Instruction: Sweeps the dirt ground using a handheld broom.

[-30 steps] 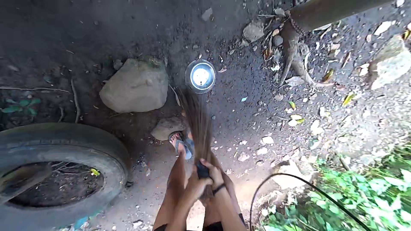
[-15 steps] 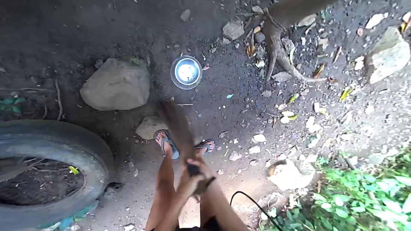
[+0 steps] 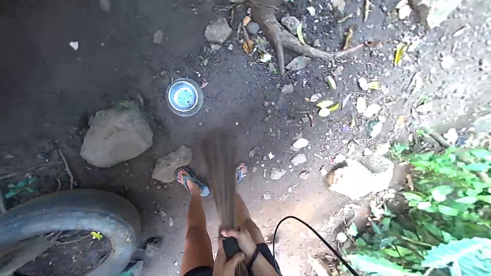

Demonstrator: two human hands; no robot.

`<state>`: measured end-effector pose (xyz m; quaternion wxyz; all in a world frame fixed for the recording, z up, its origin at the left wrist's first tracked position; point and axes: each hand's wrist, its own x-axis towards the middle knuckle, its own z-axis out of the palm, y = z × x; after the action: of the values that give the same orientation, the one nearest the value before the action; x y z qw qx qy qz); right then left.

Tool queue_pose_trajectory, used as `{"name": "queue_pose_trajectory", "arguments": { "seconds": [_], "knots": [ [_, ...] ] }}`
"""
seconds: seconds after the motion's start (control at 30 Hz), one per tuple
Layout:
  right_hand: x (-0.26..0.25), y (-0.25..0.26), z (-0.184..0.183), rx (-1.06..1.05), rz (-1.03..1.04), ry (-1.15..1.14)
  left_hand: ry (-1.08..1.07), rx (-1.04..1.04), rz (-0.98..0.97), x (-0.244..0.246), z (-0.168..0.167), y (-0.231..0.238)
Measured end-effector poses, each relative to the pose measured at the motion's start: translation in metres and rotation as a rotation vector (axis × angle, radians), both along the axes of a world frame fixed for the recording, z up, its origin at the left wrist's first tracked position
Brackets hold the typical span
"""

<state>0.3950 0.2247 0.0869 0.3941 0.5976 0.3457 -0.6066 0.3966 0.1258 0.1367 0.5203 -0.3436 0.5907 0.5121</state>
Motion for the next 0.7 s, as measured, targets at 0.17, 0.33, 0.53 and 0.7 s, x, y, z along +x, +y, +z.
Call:
{"name": "queue_pose_trajectory", "arguments": {
  "seconds": [0.17, 0.33, 0.53, 0.7],
  "knots": [
    [0.003, 0.110, -0.051, 0.080, -0.356, 0.146, -0.101, 0.231, -0.135, -0.040, -0.063, 0.119],
    [-0.001, 0.238, -0.045, 0.565, -0.482, 0.095, -0.132, 0.541, -0.479, -0.057, -0.098, 0.249],
    [0.100, 0.193, 0.039, 0.410, -0.621, -0.115, -0.352, 0.348, -0.593, 0.041, -0.014, 0.207],
    [0.089, 0.179, -0.024, 0.185, -0.814, -0.039, -0.439, 0.124, -0.693, -0.005, -0.054, 0.234]
  ]
}}
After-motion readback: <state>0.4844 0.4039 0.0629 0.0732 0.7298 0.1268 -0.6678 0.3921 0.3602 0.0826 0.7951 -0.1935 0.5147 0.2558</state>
